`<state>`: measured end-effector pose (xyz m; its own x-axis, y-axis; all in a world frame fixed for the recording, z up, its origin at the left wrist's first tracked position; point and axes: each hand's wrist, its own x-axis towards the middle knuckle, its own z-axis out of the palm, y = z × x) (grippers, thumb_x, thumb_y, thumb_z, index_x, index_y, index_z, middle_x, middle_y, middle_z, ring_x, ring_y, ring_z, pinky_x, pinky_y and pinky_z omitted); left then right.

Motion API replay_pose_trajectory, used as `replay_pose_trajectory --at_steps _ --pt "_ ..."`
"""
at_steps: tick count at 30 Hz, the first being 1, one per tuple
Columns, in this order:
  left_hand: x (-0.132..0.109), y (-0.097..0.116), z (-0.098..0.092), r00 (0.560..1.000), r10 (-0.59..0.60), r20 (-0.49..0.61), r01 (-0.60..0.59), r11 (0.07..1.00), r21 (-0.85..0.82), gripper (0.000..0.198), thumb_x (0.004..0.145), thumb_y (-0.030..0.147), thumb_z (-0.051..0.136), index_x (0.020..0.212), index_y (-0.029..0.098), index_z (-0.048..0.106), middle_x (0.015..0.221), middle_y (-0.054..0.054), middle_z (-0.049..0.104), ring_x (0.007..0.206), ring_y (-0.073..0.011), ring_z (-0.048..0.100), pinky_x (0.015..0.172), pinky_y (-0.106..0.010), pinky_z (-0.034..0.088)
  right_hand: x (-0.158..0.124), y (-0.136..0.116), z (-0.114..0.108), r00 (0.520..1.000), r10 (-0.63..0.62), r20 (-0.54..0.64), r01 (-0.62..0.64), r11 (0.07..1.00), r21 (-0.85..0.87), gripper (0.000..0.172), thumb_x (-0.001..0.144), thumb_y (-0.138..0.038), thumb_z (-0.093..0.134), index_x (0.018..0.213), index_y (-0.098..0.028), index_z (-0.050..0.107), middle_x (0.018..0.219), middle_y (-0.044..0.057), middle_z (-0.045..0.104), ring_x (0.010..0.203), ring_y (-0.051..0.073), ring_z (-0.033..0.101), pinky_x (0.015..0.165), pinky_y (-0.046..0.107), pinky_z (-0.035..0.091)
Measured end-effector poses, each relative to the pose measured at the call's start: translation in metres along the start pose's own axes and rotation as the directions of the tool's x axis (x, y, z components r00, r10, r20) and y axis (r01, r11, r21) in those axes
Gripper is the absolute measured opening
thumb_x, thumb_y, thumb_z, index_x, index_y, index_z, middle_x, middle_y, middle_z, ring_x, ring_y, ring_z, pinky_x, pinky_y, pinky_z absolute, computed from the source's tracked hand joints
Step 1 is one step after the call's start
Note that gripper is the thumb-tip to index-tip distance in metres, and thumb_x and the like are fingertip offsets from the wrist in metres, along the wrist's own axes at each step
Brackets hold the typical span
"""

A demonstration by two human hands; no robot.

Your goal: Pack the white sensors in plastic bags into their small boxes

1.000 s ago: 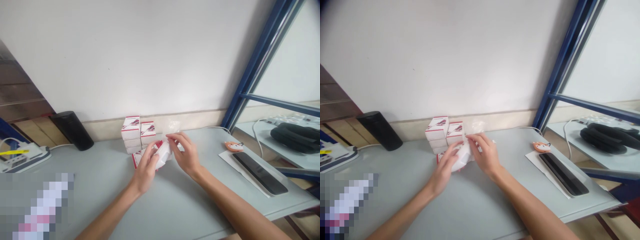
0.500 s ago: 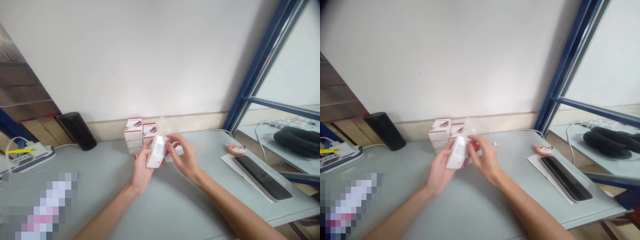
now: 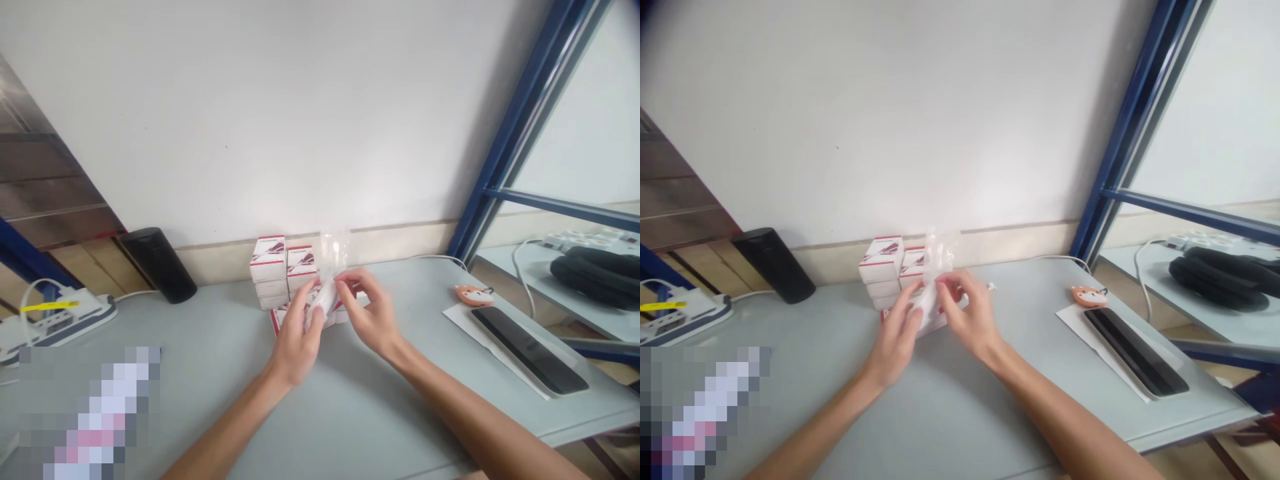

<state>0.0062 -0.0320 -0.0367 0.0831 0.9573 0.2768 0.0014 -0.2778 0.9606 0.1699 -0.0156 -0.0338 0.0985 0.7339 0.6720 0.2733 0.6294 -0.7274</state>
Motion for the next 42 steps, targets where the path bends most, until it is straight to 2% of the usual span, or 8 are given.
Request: replay_pose_trajectory --at_steps 5,12,15,21,28,32,37,42 --pt "0.008 -0.004 -0.001 0.986 -0.168 -0.021 0.165 0.98 -0.112 0.04 0.093 0.043 0.063 0.13 0.027 0.066 0.122 -0.006 0.072 0.102 -0.0251 0.067 0.081 -0.033 0.052 -0.005 -0.002 0.001 0.983 -0.083 0.163 0.094 0.994 -0.063 0.013 0.1 -0.029 0.058 0.097 -0.023 0.069 0.089 0.004 0.07 0.075 0.016 0.062 0.073 0.031 0.052" --pt "0.013 0.004 -0.002 0.979 -0.165 0.117 0.197 0.907 -0.372 0.044 0.097 0.056 0.061 0.123 0.022 0.065 0.108 -0.008 0.073 0.082 -0.0188 0.067 0.071 -0.031 0.052 -0.004 -0.001 0.004 0.931 0.357 0.077 -0.366 0.912 0.185 0.038 0.097 -0.053 0.063 0.122 -0.025 0.057 0.095 0.002 0.067 0.073 0.016 0.065 0.064 0.029 0.052" --pt "0.015 0.002 -0.006 0.982 -0.15 0.11 0.179 0.927 -0.33 0.048 0.096 0.06 0.063 0.125 0.022 0.065 0.116 -0.01 0.073 0.093 -0.0227 0.07 0.079 -0.034 0.055 0.001 0.003 0.003 0.898 0.392 0.202 -0.427 0.886 0.18 0.044 0.096 -0.057 0.061 0.123 -0.022 0.063 0.103 0.005 0.07 0.085 0.018 0.068 0.078 0.034 0.055" --pt "0.03 -0.009 -0.018 1.0 -0.02 0.011 0.021 0.996 -0.089 0.044 0.093 0.054 0.071 0.123 0.023 0.072 0.125 -0.007 0.074 0.119 -0.0266 0.067 0.099 -0.032 0.05 0.004 0.012 0.002 0.94 0.323 0.112 -0.334 0.937 0.103 0.041 0.093 -0.054 0.067 0.116 -0.02 0.07 0.101 0.007 0.074 0.087 0.021 0.068 0.082 0.037 0.055" --pt "0.038 -0.022 -0.023 0.998 -0.017 -0.06 0.006 0.986 -0.167 0.046 0.093 0.043 0.069 0.136 0.026 0.066 0.147 -0.008 0.064 0.142 -0.0299 0.054 0.113 -0.038 0.044 0.002 0.03 0.003 0.957 0.235 0.17 -0.215 0.968 -0.127 0.036 0.096 -0.048 0.063 0.121 -0.022 0.069 0.104 0.007 0.074 0.082 0.021 0.066 0.079 0.037 0.053" --pt "0.04 -0.022 -0.027 0.998 0.068 0.019 -0.069 0.995 0.075 0.047 0.093 0.046 0.069 0.133 0.023 0.064 0.142 -0.01 0.066 0.135 -0.0306 0.059 0.111 -0.039 0.046 0.003 0.032 -0.001 0.955 0.199 0.221 -0.155 0.967 -0.203 0.032 0.096 -0.045 0.063 0.119 -0.023 0.069 0.105 0.007 0.074 0.089 0.022 0.066 0.085 0.04 0.053" --pt "0.042 -0.017 -0.039 0.975 -0.001 0.223 -0.042 0.981 0.19 0.047 0.09 0.043 0.071 0.13 0.021 0.063 0.138 -0.013 0.068 0.126 -0.0327 0.064 0.105 -0.045 0.051 0.004 0.03 -0.005 0.947 0.157 0.281 -0.103 0.975 -0.198 0.046 0.096 -0.047 0.065 0.136 -0.025 0.058 0.112 0.008 0.073 0.093 0.023 0.065 0.084 0.039 0.052" --pt "0.039 -0.016 -0.04 0.985 0.025 0.169 -0.06 0.976 0.209 0.063 0.089 0.042 0.073 0.145 0.024 0.051 0.145 -0.013 0.062 0.133 -0.0333 0.059 0.11 -0.047 0.048 0.005 0.035 -0.005 0.923 0.126 0.365 0.03 0.919 -0.392 0.021 0.098 -0.043 0.065 0.103 -0.023 0.069 0.102 0.007 0.071 0.096 0.026 0.06 0.09 0.041 0.047"
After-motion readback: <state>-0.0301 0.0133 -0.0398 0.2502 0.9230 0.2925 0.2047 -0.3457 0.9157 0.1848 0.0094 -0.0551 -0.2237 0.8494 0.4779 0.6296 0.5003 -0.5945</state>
